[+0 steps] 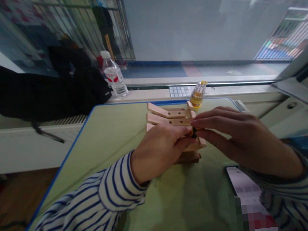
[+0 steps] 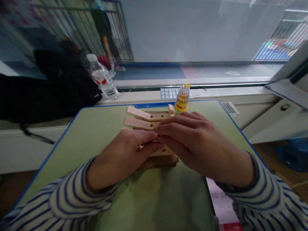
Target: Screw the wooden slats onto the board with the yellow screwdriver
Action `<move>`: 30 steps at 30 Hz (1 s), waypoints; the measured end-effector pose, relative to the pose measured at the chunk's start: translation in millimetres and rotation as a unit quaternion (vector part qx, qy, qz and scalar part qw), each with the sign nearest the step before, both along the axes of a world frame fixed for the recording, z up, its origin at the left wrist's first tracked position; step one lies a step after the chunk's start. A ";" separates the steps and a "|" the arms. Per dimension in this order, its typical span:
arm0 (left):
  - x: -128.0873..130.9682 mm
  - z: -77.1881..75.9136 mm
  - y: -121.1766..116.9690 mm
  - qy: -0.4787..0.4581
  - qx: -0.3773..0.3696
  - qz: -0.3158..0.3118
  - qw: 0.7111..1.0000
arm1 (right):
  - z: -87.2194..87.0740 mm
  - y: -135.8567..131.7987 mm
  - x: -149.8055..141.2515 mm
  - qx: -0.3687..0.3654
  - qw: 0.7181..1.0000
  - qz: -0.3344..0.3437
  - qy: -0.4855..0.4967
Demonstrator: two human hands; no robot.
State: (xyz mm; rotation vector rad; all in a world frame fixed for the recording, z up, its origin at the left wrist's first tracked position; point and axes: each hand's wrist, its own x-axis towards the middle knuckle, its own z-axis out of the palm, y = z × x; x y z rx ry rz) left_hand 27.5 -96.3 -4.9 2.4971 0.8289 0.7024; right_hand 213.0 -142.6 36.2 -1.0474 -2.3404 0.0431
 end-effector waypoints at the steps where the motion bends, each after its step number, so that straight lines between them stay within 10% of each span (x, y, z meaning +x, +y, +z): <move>1: 0.1 0.3 -0.1 0.002 -0.002 -0.004 1.000 | -0.1 0.1 0.1 -0.001 1.000 -0.001 0.001; 30: -0.3 -1.3 -1.5 0.007 0.003 0.023 1.000 | 3.2 -3.4 -1.9 -0.011 1.000 0.005 0.000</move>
